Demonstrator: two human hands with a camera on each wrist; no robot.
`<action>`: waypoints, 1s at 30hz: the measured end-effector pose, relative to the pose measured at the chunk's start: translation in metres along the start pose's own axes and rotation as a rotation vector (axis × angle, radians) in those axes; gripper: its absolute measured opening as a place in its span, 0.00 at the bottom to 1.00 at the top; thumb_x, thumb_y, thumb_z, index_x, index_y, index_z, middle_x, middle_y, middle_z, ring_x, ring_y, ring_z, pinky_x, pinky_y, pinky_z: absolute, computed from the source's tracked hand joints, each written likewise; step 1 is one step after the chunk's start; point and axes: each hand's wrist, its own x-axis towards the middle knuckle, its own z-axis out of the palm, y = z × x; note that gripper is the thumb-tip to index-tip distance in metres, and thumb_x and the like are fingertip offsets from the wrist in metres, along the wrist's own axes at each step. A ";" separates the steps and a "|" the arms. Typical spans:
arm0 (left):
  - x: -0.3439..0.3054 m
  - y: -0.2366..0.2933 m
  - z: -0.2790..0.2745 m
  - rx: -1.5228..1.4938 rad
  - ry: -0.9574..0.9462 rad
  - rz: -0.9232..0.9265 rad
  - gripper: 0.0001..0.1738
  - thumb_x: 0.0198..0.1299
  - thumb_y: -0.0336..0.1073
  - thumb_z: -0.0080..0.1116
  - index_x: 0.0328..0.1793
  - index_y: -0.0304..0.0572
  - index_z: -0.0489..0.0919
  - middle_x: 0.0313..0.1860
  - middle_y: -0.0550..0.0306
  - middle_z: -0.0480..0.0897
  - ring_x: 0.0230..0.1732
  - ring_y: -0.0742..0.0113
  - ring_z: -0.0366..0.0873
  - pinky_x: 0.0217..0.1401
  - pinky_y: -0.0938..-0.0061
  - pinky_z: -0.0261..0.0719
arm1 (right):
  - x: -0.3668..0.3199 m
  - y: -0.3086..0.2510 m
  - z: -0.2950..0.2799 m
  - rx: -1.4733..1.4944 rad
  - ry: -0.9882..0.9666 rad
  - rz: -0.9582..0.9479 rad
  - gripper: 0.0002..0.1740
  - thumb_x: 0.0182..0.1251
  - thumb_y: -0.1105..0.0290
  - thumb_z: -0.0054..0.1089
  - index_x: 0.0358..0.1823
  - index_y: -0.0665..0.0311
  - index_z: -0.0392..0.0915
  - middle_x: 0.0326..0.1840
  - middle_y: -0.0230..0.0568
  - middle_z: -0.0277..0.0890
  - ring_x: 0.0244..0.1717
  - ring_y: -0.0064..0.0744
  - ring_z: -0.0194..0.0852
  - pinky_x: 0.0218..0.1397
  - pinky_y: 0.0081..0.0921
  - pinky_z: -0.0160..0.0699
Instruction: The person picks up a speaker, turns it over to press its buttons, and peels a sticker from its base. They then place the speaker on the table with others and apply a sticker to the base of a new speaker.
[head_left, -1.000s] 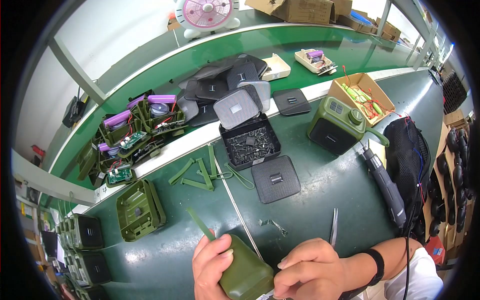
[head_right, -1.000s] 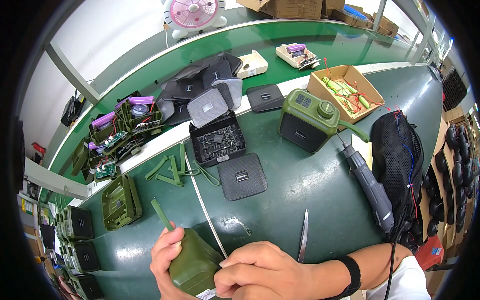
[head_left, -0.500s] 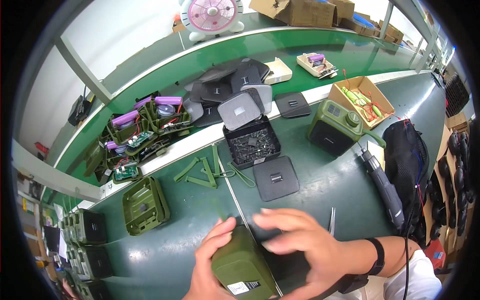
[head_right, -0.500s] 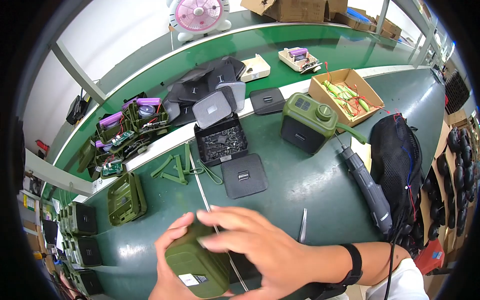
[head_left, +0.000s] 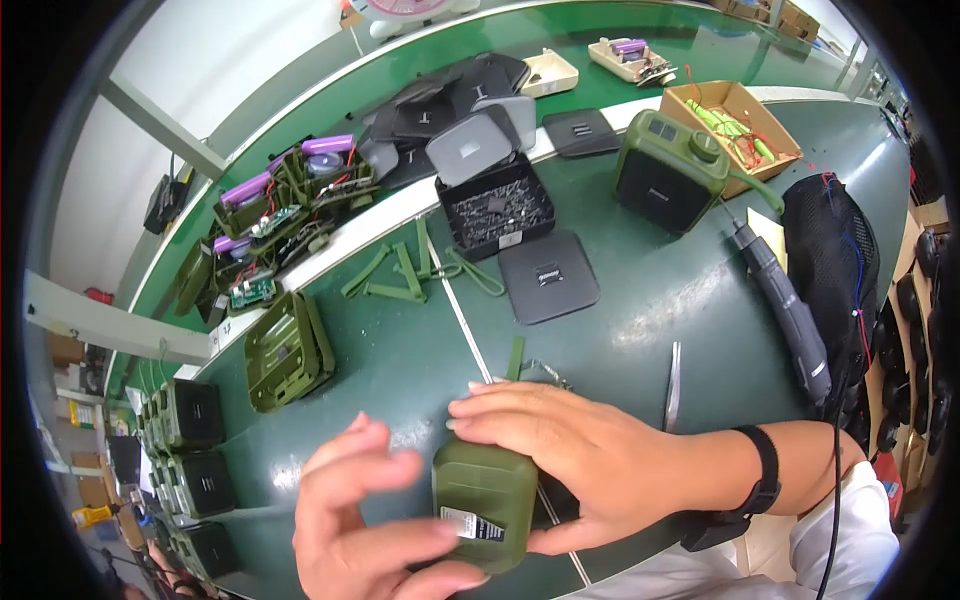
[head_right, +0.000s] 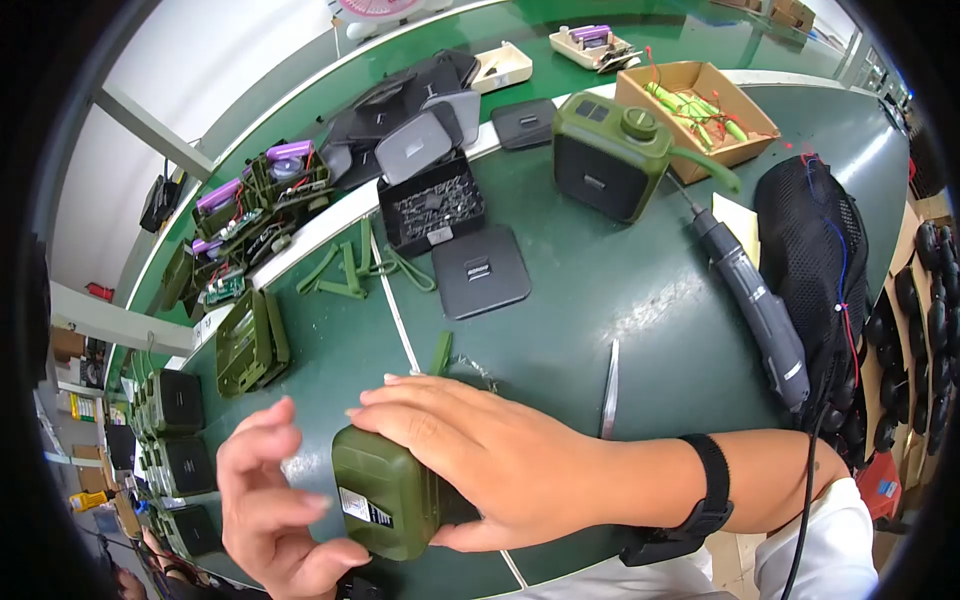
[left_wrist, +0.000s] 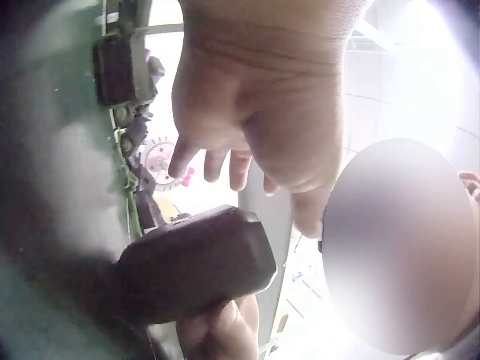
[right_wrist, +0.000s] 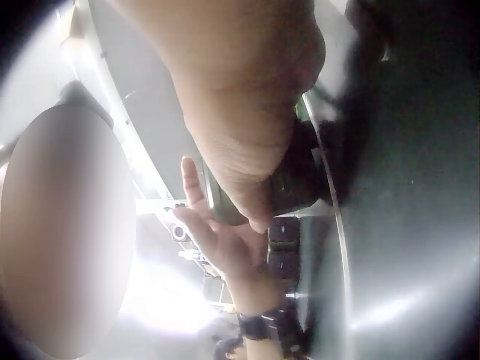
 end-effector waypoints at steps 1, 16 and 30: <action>0.008 0.010 -0.003 0.063 0.006 0.061 0.49 0.47 0.43 0.86 0.71 0.43 0.67 0.65 0.38 0.78 0.67 0.47 0.77 0.74 0.53 0.70 | 0.000 0.000 0.002 0.011 -0.004 0.001 0.57 0.48 0.69 0.81 0.79 0.73 0.56 0.76 0.61 0.63 0.78 0.64 0.62 0.81 0.52 0.63; 0.013 0.029 0.010 0.234 0.165 0.106 0.44 0.51 0.31 0.81 0.76 0.38 0.72 0.35 0.64 0.92 0.38 0.68 0.76 0.55 0.64 0.66 | 0.004 -0.013 0.007 -0.097 -0.036 0.103 0.56 0.51 0.57 0.84 0.78 0.67 0.60 0.77 0.54 0.68 0.77 0.54 0.68 0.81 0.61 0.57; 0.019 0.063 0.007 0.316 0.033 -0.089 0.06 0.53 0.34 0.73 0.34 0.54 0.84 0.34 0.69 0.91 0.31 0.67 0.74 0.57 0.56 0.72 | 0.002 -0.012 0.009 -0.141 0.015 -0.038 0.46 0.60 0.53 0.79 0.76 0.63 0.67 0.73 0.50 0.74 0.72 0.51 0.75 0.80 0.58 0.56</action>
